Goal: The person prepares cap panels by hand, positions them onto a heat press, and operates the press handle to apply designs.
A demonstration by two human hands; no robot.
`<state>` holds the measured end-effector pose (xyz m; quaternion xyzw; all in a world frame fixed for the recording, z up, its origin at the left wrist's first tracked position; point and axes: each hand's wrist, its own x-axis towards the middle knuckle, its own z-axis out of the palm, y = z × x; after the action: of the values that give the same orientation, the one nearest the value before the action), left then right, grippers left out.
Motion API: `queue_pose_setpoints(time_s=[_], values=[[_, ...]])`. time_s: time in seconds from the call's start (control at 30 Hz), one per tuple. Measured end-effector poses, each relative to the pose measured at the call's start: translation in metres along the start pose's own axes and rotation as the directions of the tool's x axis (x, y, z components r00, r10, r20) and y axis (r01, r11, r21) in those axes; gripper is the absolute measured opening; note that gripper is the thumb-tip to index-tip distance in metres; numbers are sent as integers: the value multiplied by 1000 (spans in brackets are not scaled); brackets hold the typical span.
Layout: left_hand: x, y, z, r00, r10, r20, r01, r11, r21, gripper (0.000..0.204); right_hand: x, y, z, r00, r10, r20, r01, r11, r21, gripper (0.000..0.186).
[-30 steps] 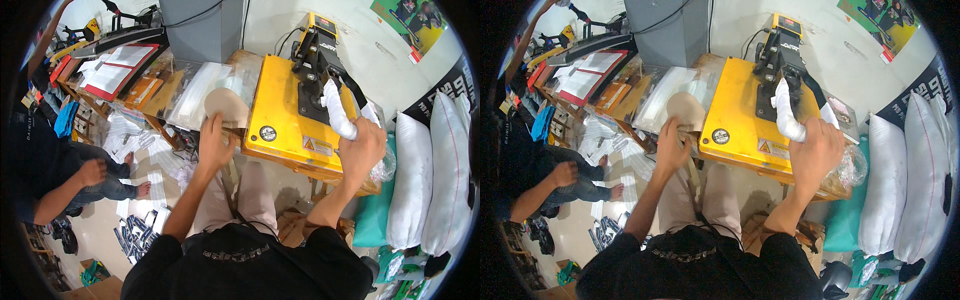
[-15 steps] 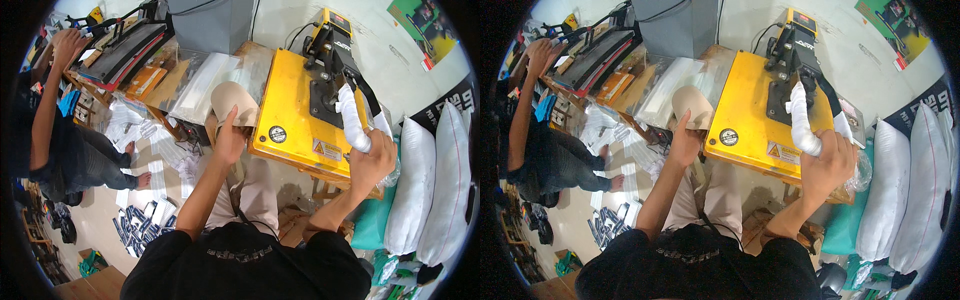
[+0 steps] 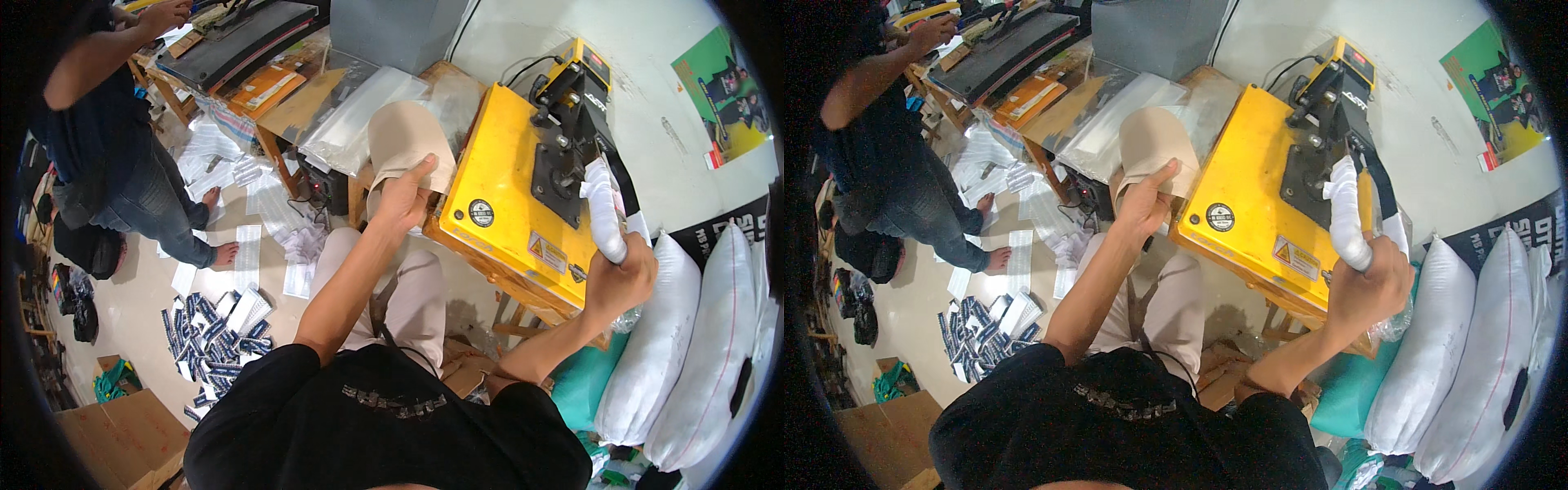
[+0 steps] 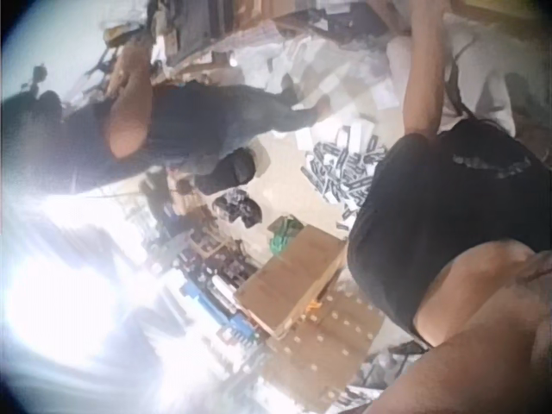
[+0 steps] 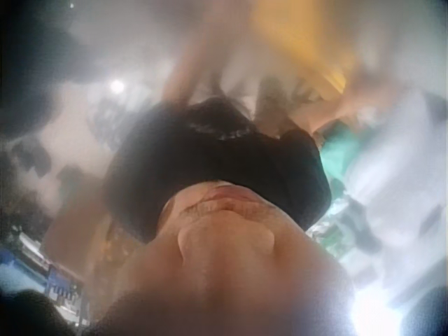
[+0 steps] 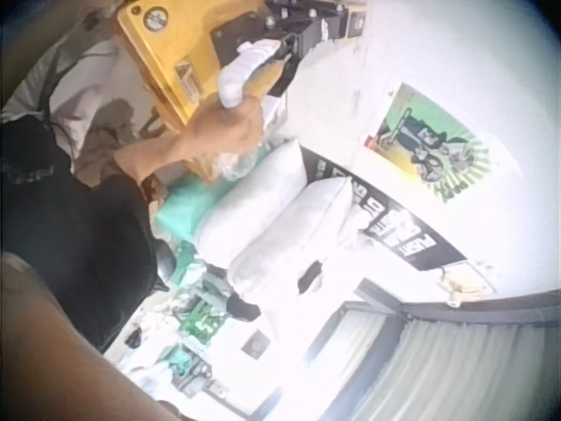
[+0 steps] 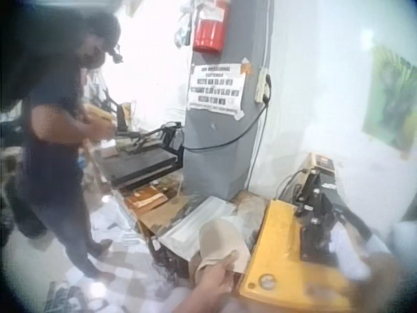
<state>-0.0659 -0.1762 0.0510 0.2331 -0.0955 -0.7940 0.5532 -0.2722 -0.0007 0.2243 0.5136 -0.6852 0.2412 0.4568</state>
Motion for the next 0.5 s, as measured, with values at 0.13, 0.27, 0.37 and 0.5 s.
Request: queue_pose_setpoints(time_s=[0.13,0.27,0.37,0.5], values=[[8,-10,-6,998,50,31,-49,999,-21,46,18,15,-4,1000,-2,18,3,997,-82,15],[2,-14,-1,992,109,59,-106,993,-53,51,84,20,-28,971,90,221,-42,977,-210,39],[-8,-9,7,990,142,20,-142,990,-8,50,129,43,-25,994,-31,101,46,988,-150,38],[-2,-12,8,989,136,57,-138,990,18,50,228,96,-3,983,-170,66,180,961,-210,39]])
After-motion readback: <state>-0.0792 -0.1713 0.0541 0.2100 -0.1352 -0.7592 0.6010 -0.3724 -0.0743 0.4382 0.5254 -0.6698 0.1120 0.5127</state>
